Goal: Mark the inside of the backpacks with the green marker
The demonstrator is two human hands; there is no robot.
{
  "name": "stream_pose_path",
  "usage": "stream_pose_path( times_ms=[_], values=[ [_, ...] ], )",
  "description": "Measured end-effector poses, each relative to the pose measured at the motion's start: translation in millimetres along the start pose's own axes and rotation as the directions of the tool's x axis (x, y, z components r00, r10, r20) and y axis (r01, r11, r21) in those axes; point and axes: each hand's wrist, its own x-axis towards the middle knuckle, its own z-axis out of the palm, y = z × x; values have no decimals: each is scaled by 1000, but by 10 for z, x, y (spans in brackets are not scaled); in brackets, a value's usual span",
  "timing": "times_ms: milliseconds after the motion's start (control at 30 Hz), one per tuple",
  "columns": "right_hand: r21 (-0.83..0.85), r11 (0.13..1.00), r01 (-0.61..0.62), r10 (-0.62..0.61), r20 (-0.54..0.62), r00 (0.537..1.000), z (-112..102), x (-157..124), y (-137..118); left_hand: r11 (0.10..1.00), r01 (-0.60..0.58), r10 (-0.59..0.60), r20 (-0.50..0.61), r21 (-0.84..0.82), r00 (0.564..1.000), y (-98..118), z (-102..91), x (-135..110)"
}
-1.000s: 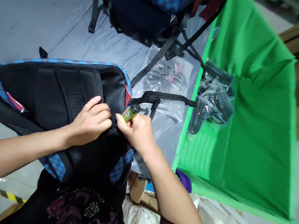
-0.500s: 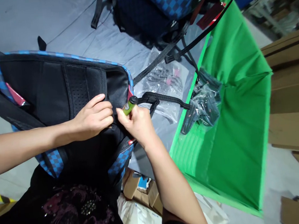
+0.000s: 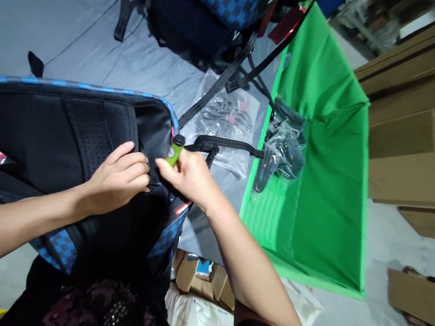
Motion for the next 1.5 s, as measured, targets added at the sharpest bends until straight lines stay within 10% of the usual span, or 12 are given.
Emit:
stream_pose_path(
  times_ms=[500, 1167, 1300, 1500],
  values=[
    [-26, 1000, 1, 4, 155, 988, -52, 99, -72, 1000, 6, -6, 44, 7, 999, 33, -24, 19],
    [-40, 998, -43, 46, 84, 995, 1, -18, -102, 999, -41, 41, -4, 29, 999, -32, -17, 23],
    [-113, 991, -72, 60, -105, 993, -37, -169, -131, 985, -115, 90, 193, 125, 977, -112, -181, 196],
    [272, 960, 73, 24, -336, 941, 12, -680, -526, 984, -98, 28, 420, 146, 907, -1, -892, 303]
  ],
)
